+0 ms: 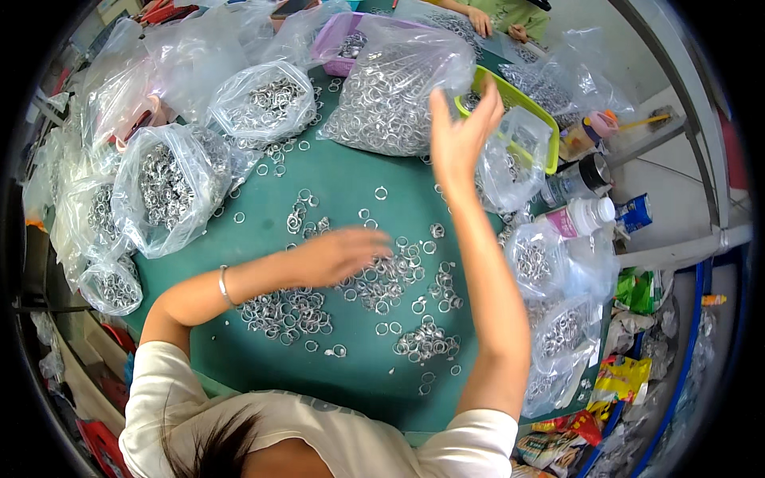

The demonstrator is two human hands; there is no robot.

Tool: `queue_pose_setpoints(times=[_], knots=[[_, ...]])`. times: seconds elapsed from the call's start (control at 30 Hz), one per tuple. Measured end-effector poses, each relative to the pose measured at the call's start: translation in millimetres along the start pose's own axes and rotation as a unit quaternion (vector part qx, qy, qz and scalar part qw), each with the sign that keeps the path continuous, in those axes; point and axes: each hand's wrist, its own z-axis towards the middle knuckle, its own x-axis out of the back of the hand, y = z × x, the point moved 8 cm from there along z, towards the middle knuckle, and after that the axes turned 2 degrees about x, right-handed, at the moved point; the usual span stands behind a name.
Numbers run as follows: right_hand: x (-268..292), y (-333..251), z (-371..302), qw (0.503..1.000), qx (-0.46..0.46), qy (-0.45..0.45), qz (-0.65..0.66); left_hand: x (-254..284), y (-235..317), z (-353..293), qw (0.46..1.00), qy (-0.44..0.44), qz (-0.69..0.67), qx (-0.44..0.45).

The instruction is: The person sorts small metal rings on a table and connects them by hand, moving them between piles and into plastic bags.

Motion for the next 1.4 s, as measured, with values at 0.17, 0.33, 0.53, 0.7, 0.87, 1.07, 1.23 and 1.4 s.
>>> queue_pose_setpoints(times=[0.17,0.33,0.53,0.7,0.87,1.07,1.23,1.4], knots=[[50,10,-116,0.930,0.003,-0.361,-0.066,56,-41,-45,0.905,0.204,0.292,0.233],[55,17,-199,0.853,0.000,-0.507,-0.119,12,-9,-60,0.976,0.101,0.128,0.141],[74,-4,-203,0.857,-0.108,-0.501,0.065,26,0,-37,0.988,0.082,0.016,0.131],[41,64,-135,0.903,0.017,-0.378,-0.203,28,-57,48,0.976,0.083,0.118,0.165],[54,79,-167,0.861,-0.046,-0.499,-0.089,-31,-38,27,0.979,-0.093,0.160,0.082],[108,-9,-221,0.774,-0.068,-0.627,0.048,-12,20,-32,0.994,-0.085,0.024,0.060],[155,-16,-226,0.831,-0.060,-0.535,-0.142,-13,25,-68,0.959,0.009,0.229,0.168],[141,-67,-266,0.805,0.016,-0.570,-0.162,-35,56,-84,0.964,-0.041,0.249,0.088]])
